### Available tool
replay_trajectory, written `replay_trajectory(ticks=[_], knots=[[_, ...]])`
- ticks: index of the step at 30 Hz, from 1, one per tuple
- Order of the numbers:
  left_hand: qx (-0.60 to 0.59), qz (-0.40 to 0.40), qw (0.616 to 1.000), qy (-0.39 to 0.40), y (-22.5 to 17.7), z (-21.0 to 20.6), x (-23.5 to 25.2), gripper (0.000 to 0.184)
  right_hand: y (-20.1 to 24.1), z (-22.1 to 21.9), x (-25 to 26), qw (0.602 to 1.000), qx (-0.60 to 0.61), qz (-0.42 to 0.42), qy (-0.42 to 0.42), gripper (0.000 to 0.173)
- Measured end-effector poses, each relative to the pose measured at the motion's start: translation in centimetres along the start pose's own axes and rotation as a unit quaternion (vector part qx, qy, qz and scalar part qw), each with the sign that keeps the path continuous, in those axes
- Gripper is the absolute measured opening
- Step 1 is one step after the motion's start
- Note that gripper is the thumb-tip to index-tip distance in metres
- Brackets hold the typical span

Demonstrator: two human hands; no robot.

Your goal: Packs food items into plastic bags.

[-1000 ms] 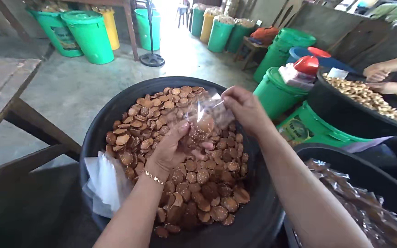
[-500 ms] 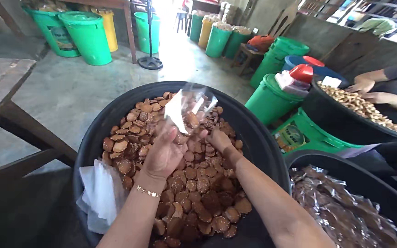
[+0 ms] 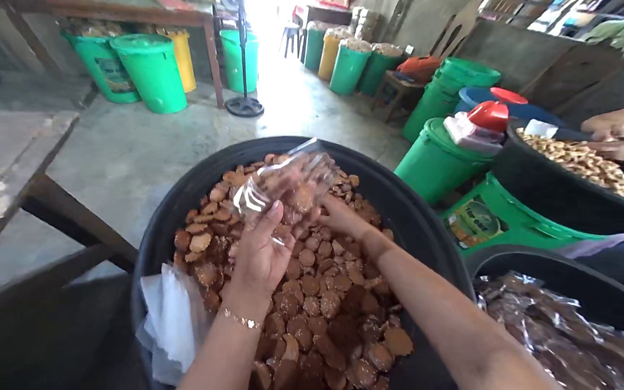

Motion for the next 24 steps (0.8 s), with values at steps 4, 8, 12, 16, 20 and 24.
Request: replay_trajectory(ticks=[4,8,12,16,20,24], knots=[[0.014,-0.001,1.0,0.018,0.1,-0.8,0.4,0.033,-0.1,-1.8,1.3,0.993,-0.1,-0.042,-0.038,0.049],[-0.016,-0.005,0.996,0.09,0.1,-1.3,0.6,0.044,0.9,-2.4,0.4,0.985,-0.168,-0.025,-0.009,0.046],[-0.008,0.012,0.995,0.099,0.6,-1.3,0.4,0.051,-0.4,-0.7,-1.7,0.997,-0.065,-0.03,-0.013,0.048],[0.026,0.036,0.992,0.116,1.6,-1.4,0.2,0.037,-2.3,4.3,-6.4,0.877,0.458,0.031,-0.146,0.04],[0.036,0.059,0.983,0.171,2.2,-2.2,-0.5,0.043,-0.6,8.4,-13.1,0.695,0.677,0.173,-0.168,0.028],[0.033,0.088,0.967,0.238,2.7,-3.8,-1.7,0.058,2.5,9.5,-19.3,0.801,0.52,0.251,-0.159,0.029]])
Point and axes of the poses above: each hand's wrist, its own x-axis towards the middle knuckle, its own z-axis out of the back of the hand, y = z × x, the point moved 7 cm from there along x, towards the middle knuckle, and after that the axes turned 9 degrees about x, right-handed, at the moved point
